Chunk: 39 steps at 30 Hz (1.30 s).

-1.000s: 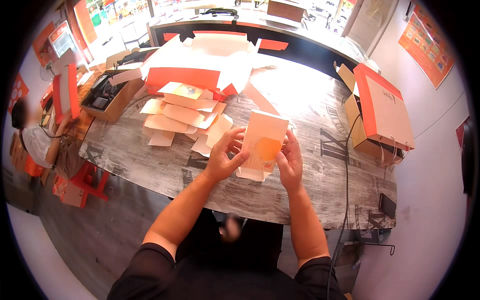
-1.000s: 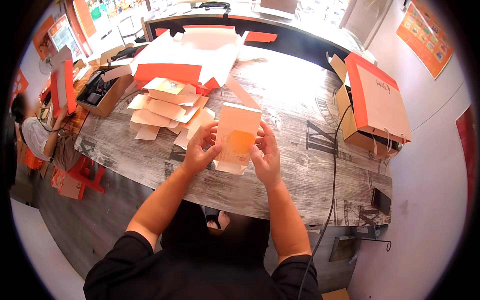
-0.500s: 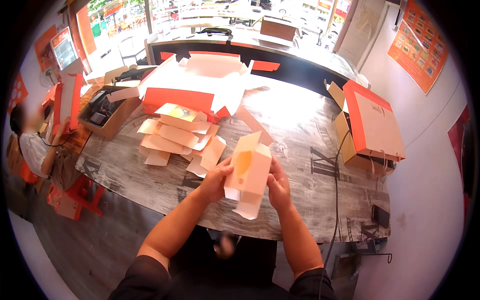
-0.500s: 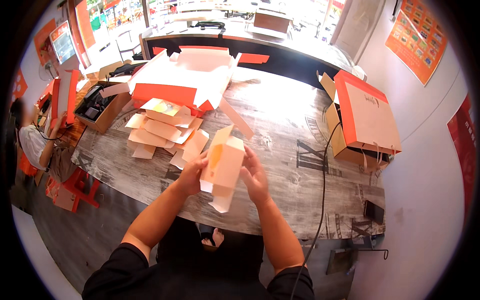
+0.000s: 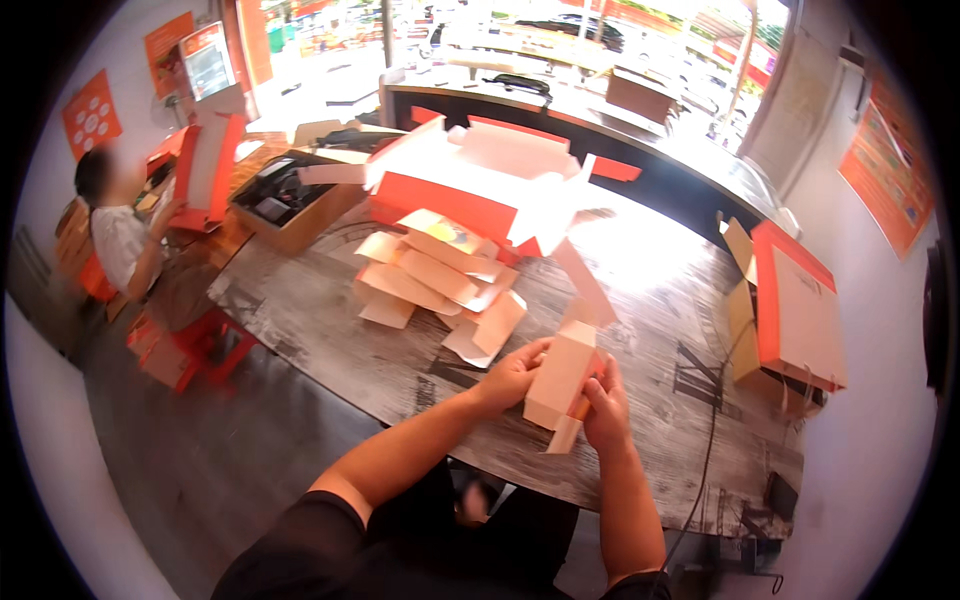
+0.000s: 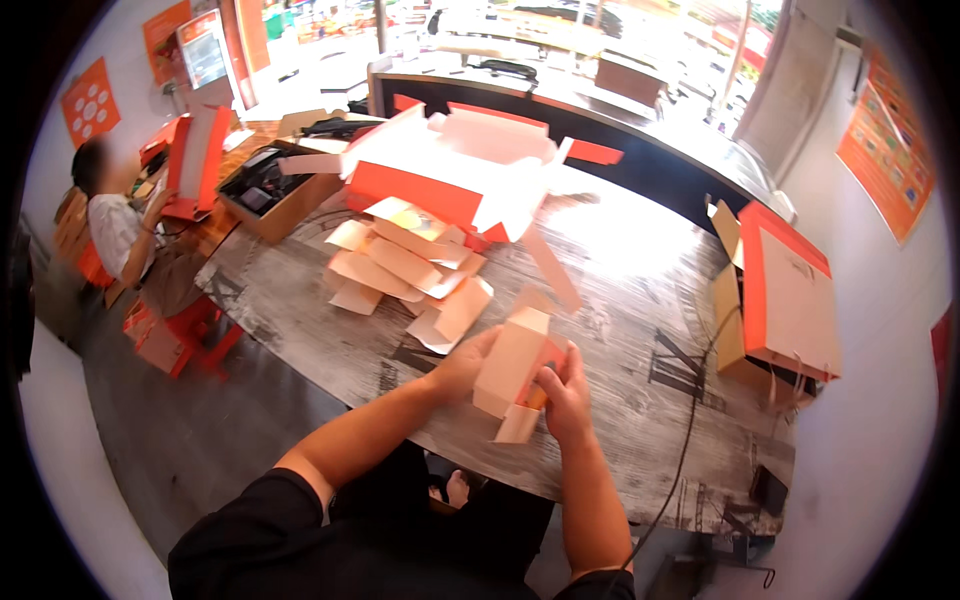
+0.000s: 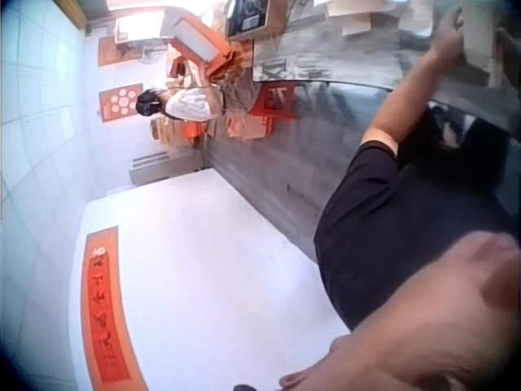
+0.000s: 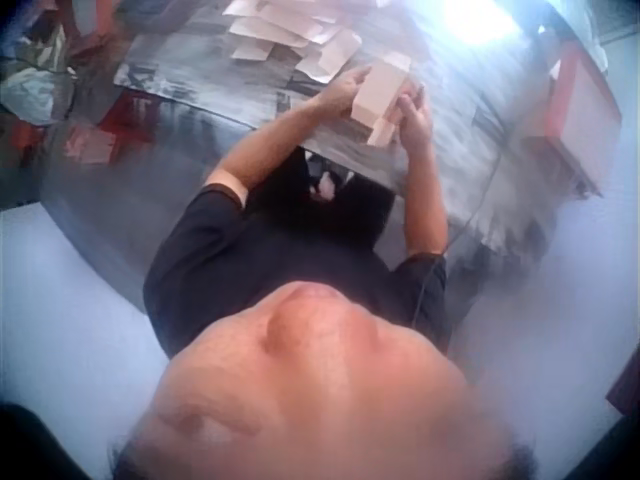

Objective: The person assembles cardboard boxes by folding the pre-scored flaps and tucking them into place.

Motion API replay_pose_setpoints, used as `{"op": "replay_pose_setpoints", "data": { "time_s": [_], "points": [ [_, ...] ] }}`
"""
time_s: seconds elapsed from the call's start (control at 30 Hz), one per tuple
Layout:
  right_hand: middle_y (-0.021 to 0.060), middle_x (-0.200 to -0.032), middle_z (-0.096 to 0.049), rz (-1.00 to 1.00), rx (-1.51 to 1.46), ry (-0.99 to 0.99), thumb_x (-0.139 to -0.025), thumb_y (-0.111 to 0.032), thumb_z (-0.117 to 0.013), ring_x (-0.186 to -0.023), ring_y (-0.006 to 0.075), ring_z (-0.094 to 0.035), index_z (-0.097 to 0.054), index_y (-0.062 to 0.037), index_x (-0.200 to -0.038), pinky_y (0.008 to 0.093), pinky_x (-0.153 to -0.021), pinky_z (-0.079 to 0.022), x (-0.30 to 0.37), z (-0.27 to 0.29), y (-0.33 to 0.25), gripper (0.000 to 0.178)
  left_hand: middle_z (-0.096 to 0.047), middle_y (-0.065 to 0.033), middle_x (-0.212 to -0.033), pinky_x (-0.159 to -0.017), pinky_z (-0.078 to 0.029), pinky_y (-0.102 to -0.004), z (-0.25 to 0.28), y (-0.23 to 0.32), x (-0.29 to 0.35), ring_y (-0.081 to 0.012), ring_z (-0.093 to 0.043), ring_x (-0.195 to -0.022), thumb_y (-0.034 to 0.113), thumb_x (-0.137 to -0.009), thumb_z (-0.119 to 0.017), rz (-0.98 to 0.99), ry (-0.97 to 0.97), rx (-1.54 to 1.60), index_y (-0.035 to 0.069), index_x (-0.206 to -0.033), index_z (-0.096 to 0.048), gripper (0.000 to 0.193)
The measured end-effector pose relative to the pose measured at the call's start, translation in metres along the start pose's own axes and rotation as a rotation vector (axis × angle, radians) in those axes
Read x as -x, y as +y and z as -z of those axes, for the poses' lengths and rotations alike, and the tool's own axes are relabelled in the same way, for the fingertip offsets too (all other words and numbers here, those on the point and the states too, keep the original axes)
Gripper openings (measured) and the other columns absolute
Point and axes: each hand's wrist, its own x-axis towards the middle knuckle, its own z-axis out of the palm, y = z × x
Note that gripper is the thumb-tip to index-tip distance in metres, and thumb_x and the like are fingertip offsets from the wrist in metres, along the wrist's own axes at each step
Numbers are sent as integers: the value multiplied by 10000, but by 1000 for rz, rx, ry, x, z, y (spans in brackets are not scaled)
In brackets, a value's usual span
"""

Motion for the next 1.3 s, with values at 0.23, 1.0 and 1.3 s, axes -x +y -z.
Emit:
{"op": "replay_pose_setpoints", "data": {
  "time_s": [0.23,1.0,1.3],
  "points": [
    [132,-1280,-570,-47,-192,190,-991,-77,-608,-1138,206,-615,-249,-47,-1526,354,-935,-562,0,-5,-8,645,-621,-44,-1140,-878,-518,-246,5,-1,0,-96,-615,-1014,232,-1053,-586,-112,114,-55,55,-1533,-379,551],
    [156,-1307,-531,403,559,0,-1044,-355,-562,-1260,228,-480,-575,-11,-1203,352,-1083,-365,-3,4,8,379,-558,-13,-1026,-831,-472,-257,2,-8,4,-85,-526,-924,275,-1015,-606,-250,67,-336,55,-1228,-513,321],
    [102,-1238,-549,336,428,-21,-1042,-251,-586,-1061,148,-533,-528,-41,-1139,294,-916,-445,0,2,12,238,-536,14,-924,-772,-450,-240,-11,6,8,-56,-483,-858,337,-1065,-547,-255,157,-364,52,-1036,-566,287]
  ]
}}
